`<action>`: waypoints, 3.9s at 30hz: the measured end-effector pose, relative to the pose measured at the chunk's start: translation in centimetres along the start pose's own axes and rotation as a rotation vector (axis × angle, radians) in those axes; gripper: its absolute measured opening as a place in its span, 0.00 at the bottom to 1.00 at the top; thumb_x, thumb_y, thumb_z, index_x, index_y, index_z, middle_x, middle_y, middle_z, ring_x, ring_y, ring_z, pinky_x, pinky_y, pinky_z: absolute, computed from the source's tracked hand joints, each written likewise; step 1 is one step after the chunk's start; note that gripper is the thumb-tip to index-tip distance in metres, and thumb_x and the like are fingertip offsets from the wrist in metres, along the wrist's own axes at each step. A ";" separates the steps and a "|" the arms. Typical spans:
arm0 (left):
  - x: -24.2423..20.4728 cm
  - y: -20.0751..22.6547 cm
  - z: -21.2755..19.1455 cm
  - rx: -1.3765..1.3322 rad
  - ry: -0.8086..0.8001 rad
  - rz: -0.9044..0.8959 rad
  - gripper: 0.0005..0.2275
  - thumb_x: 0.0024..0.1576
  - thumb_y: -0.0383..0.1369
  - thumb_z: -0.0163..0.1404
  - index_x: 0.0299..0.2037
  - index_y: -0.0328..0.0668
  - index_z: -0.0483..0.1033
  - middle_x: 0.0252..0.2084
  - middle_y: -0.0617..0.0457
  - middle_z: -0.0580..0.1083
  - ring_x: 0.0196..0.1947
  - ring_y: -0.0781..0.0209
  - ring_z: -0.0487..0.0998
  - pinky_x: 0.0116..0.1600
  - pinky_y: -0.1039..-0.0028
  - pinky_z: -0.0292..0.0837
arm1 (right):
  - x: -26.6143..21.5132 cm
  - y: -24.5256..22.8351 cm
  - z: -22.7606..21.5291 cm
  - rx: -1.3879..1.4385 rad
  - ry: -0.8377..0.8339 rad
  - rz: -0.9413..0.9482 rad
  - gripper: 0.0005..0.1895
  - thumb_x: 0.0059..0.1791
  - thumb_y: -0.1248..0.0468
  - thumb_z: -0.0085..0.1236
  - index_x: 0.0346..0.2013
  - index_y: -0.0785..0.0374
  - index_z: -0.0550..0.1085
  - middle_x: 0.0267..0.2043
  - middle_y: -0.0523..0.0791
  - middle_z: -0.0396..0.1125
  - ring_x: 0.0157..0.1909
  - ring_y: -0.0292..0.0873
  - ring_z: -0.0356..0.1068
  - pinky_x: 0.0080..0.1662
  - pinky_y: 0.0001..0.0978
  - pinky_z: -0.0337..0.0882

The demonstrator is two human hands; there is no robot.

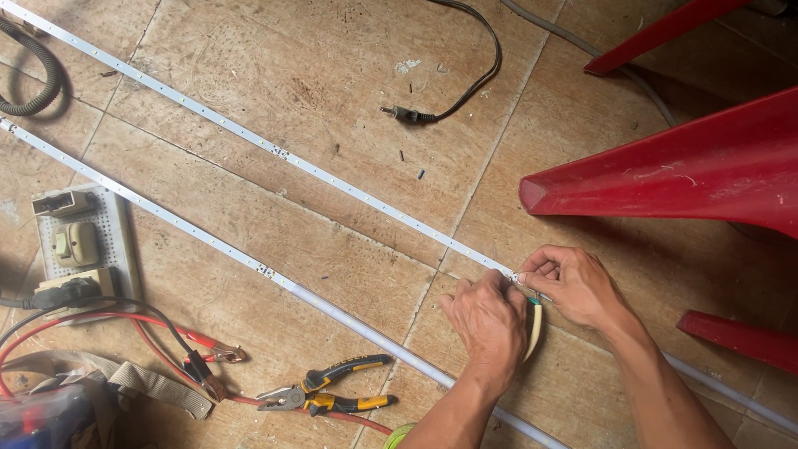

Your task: Finalizing the wiring for LED strips by connecting electrical wires and inspecting the connections.

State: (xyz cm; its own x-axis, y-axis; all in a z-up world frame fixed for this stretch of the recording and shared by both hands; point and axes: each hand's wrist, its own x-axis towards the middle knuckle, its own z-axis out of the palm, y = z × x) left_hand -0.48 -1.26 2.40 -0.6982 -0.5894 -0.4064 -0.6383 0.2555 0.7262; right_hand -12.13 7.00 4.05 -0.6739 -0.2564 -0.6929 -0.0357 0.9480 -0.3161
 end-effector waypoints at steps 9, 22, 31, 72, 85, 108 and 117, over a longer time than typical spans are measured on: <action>-0.2 -0.1 -0.6 -0.073 -0.018 -0.038 0.07 0.54 0.28 0.47 0.25 0.45 0.76 0.18 0.53 0.66 0.26 0.61 0.61 0.47 0.67 0.57 | -0.5 0.2 0.0 0.053 0.013 0.001 0.10 0.43 0.64 0.69 0.38 0.62 0.83 0.30 0.44 0.75 0.30 0.38 0.69 0.34 0.30 0.73; 4.1 -3.2 -6.1 -0.027 0.275 -0.150 0.02 0.49 0.37 0.57 0.26 0.56 0.80 0.21 0.58 0.77 0.34 0.58 0.76 0.49 0.67 0.57 | 2.4 -5.1 3.9 0.202 0.125 -0.430 0.08 0.45 0.60 0.66 0.37 0.57 0.82 0.30 0.43 0.74 0.37 0.37 0.73 0.45 0.29 0.75; 4.8 -3.8 -5.6 -0.014 0.237 -0.123 0.04 0.47 0.38 0.58 0.24 0.55 0.79 0.20 0.56 0.75 0.34 0.57 0.73 0.50 0.67 0.55 | 3.3 -5.1 4.2 0.166 0.116 -0.407 0.08 0.44 0.60 0.65 0.36 0.57 0.82 0.29 0.43 0.74 0.37 0.37 0.72 0.44 0.28 0.75; 5.0 -4.2 -5.4 0.008 0.224 -0.083 0.05 0.47 0.38 0.58 0.23 0.53 0.78 0.19 0.52 0.73 0.34 0.54 0.73 0.51 0.65 0.56 | 3.5 -5.2 4.1 0.100 0.114 -0.491 0.05 0.44 0.61 0.63 0.32 0.56 0.81 0.27 0.45 0.75 0.36 0.42 0.72 0.43 0.34 0.74; 5.0 -4.0 -5.7 0.022 0.219 -0.088 0.04 0.47 0.38 0.57 0.23 0.55 0.78 0.18 0.53 0.75 0.34 0.55 0.72 0.50 0.66 0.56 | 3.7 -5.0 4.4 0.106 0.126 -0.491 0.05 0.44 0.61 0.63 0.32 0.56 0.81 0.26 0.44 0.75 0.35 0.41 0.72 0.43 0.33 0.74; 5.0 -3.9 -5.7 0.039 0.220 -0.069 0.04 0.47 0.38 0.58 0.23 0.53 0.78 0.18 0.52 0.76 0.34 0.53 0.73 0.50 0.64 0.56 | 3.5 -5.3 4.2 0.106 0.127 -0.497 0.04 0.44 0.61 0.63 0.32 0.56 0.81 0.26 0.44 0.75 0.35 0.41 0.72 0.43 0.33 0.74; 5.1 -4.2 -5.5 0.048 0.224 -0.068 0.05 0.47 0.39 0.58 0.23 0.54 0.78 0.19 0.52 0.75 0.34 0.53 0.73 0.50 0.65 0.57 | 3.4 -5.3 4.1 0.112 0.124 -0.468 0.05 0.44 0.61 0.64 0.32 0.57 0.81 0.27 0.46 0.75 0.35 0.42 0.73 0.42 0.33 0.74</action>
State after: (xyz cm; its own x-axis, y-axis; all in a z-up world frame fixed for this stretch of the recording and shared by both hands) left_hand 0.43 -9.55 0.32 -0.5669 -0.7606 -0.3164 -0.7000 0.2423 0.6718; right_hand -11.17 0.33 0.68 -0.6875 -0.6187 -0.3803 -0.2802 0.7091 -0.6471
